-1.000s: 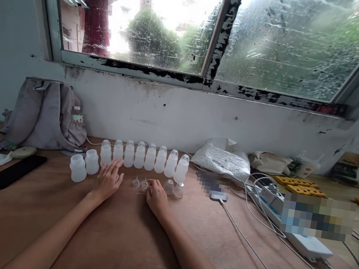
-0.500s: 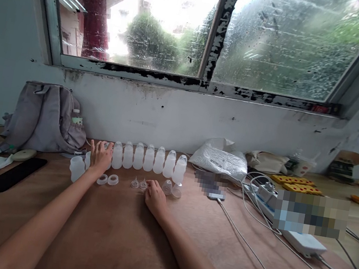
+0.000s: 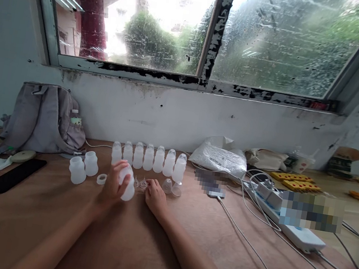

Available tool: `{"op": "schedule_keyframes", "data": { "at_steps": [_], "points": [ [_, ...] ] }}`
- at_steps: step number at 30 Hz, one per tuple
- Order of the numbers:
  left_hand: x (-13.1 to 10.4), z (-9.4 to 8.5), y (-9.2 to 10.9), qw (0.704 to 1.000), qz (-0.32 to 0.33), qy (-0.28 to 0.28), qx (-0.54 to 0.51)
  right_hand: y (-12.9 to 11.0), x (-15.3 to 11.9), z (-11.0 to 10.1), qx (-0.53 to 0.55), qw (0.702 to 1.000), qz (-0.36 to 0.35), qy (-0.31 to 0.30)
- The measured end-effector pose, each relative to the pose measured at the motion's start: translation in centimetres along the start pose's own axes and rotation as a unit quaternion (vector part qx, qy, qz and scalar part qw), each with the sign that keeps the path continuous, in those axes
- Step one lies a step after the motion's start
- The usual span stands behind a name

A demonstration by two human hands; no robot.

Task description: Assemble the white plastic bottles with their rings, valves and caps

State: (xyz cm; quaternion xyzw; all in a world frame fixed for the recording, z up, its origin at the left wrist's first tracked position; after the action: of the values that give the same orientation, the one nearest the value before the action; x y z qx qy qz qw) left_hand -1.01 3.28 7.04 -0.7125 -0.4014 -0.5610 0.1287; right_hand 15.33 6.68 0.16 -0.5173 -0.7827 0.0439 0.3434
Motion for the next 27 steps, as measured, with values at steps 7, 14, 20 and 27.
{"op": "schedule_keyframes", "data": {
  "at_steps": [7,14,20,27],
  "points": [
    [-3.1,2.4,0.3,0.977,-0.121,-0.099,-0.142,-0.2,0.0,-0.4,0.036,0.999,0.007,0.027],
    [-4.6,4.7,0.3,0.882,-0.233,-0.3,-0.278,-1.1,0.6,-2.2,0.282,0.951,0.036,0.119],
    [-4.9,4.9,1.9,0.72,-0.395,-0.342,-0.457,-1.4,1.3,-2.1,0.535,0.835,0.111,0.061],
    [-5.1,4.5,2.7,0.615,-0.465,-0.339,-0.539,-1.6,1.3,-3.0,0.593,0.789,0.149,0.054]
  ]
}}
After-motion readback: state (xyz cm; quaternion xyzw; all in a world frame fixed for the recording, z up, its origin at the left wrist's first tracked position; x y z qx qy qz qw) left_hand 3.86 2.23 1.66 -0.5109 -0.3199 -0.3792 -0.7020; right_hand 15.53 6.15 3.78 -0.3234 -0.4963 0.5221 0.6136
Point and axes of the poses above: each hand's wrist, its own x-axis towards the middle knuckle, its own z-axis out of the palm, y = z × x, the point moved 4 cm from there along x, towards the middle knuckle, and after that the axes turned 5 degrees about -z, right-handed, at the moved point
